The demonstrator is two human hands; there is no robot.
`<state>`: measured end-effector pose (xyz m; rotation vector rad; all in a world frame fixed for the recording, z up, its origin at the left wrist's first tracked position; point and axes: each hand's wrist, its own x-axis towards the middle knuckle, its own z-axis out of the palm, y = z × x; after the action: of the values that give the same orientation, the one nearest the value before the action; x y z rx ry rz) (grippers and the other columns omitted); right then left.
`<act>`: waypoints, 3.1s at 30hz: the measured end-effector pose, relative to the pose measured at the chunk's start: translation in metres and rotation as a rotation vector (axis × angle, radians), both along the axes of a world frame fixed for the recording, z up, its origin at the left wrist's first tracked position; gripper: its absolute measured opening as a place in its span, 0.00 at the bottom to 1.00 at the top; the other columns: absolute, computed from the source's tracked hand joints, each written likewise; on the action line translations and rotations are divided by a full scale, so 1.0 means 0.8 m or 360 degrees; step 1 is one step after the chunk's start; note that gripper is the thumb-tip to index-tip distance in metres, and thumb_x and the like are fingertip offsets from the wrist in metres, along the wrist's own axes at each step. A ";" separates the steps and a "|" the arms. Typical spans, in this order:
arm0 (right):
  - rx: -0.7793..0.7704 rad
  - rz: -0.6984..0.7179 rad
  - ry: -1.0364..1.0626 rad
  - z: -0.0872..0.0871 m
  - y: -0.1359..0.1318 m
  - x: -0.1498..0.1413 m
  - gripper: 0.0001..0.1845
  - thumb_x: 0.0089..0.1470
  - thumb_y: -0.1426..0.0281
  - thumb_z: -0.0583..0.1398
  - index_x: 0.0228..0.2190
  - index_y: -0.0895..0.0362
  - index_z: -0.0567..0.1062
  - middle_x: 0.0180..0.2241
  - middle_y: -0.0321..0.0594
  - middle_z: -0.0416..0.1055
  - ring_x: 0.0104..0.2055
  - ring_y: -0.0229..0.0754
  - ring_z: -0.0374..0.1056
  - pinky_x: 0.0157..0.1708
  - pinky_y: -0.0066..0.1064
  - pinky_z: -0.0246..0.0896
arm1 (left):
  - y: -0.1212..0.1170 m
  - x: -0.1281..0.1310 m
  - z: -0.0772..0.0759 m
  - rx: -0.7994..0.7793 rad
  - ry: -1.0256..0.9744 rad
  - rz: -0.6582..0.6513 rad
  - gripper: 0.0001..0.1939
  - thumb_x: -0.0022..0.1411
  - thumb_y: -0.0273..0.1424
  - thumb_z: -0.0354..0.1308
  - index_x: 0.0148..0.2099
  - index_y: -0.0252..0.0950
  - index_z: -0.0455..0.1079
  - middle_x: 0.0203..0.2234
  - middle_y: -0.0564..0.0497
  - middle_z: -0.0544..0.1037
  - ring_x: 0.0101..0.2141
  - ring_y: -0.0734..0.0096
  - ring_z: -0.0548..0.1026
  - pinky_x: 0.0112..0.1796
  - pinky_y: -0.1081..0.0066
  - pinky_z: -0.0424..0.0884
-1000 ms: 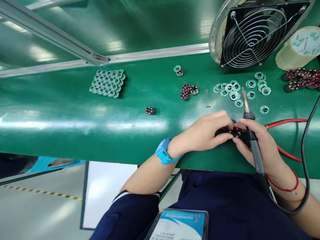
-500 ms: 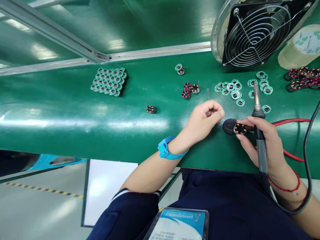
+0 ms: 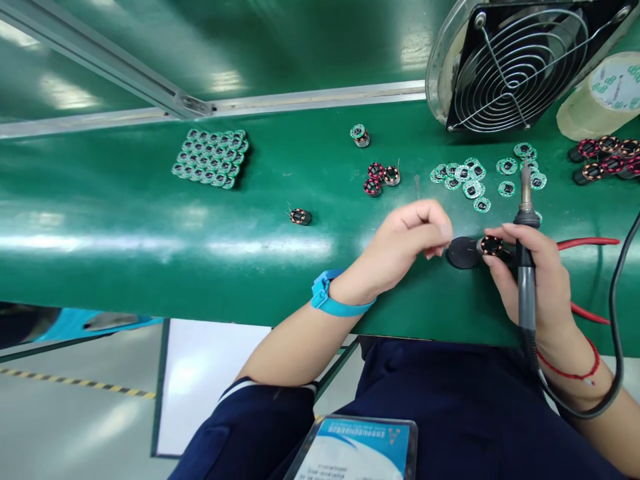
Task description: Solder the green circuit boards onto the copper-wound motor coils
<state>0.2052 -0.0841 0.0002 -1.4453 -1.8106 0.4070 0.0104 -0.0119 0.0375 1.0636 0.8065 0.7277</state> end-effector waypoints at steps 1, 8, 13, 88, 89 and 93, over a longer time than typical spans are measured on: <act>-0.0021 0.0002 -0.0002 0.000 0.001 -0.001 0.26 0.54 0.73 0.62 0.53 0.48 0.64 0.45 0.40 0.74 0.46 0.46 0.70 0.45 0.42 0.68 | 0.003 -0.002 0.000 0.0006 -0.0059 0.0080 0.10 0.55 0.29 0.55 0.25 0.35 0.58 0.20 0.56 0.64 0.22 0.82 0.62 0.24 0.75 0.59; -0.0215 0.0189 -0.0150 -0.005 0.010 -0.010 0.18 0.56 0.72 0.58 0.49 0.49 0.67 0.44 0.40 0.75 0.44 0.49 0.69 0.45 0.48 0.66 | 0.017 -0.006 -0.003 0.0061 0.0113 0.0273 0.10 0.57 0.33 0.54 0.29 0.36 0.57 0.23 0.55 0.64 0.22 0.82 0.62 0.23 0.77 0.60; -0.0214 0.0191 -0.0002 -0.005 0.005 -0.002 0.27 0.54 0.73 0.59 0.55 0.50 0.63 0.50 0.42 0.72 0.52 0.49 0.67 0.51 0.49 0.65 | 0.031 -0.003 -0.001 0.0352 0.0520 0.0105 0.04 0.59 0.30 0.54 0.35 0.34 0.64 0.28 0.53 0.68 0.25 0.81 0.65 0.27 0.76 0.63; 0.0193 -0.0172 0.0220 -0.009 0.001 0.012 0.32 0.51 0.70 0.64 0.57 0.47 0.61 0.43 0.40 0.72 0.45 0.46 0.69 0.46 0.45 0.67 | 0.098 0.055 -0.029 0.1264 0.1479 -0.0026 0.08 0.61 0.23 0.50 0.39 0.32 0.71 0.34 0.48 0.74 0.36 0.69 0.70 0.41 0.67 0.65; 0.0181 -0.0167 0.0222 -0.009 0.000 0.012 0.32 0.52 0.70 0.64 0.57 0.47 0.61 0.43 0.40 0.72 0.45 0.46 0.69 0.46 0.46 0.67 | 0.095 0.049 -0.028 0.1281 0.1501 0.0002 0.09 0.61 0.23 0.51 0.41 0.32 0.71 0.36 0.47 0.74 0.36 0.69 0.70 0.42 0.67 0.65; 0.0146 -0.0184 0.0247 -0.007 -0.001 0.012 0.33 0.51 0.70 0.64 0.57 0.47 0.61 0.44 0.41 0.72 0.46 0.47 0.69 0.46 0.47 0.67 | 0.067 0.015 -0.018 0.1261 0.1403 -0.0138 0.11 0.62 0.25 0.50 0.46 0.33 0.69 0.39 0.48 0.71 0.34 0.73 0.68 0.41 0.67 0.68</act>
<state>0.2148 -0.0847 -0.0056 -1.4073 -1.5940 0.3622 0.0221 0.0421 0.0232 2.2011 1.2345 0.4819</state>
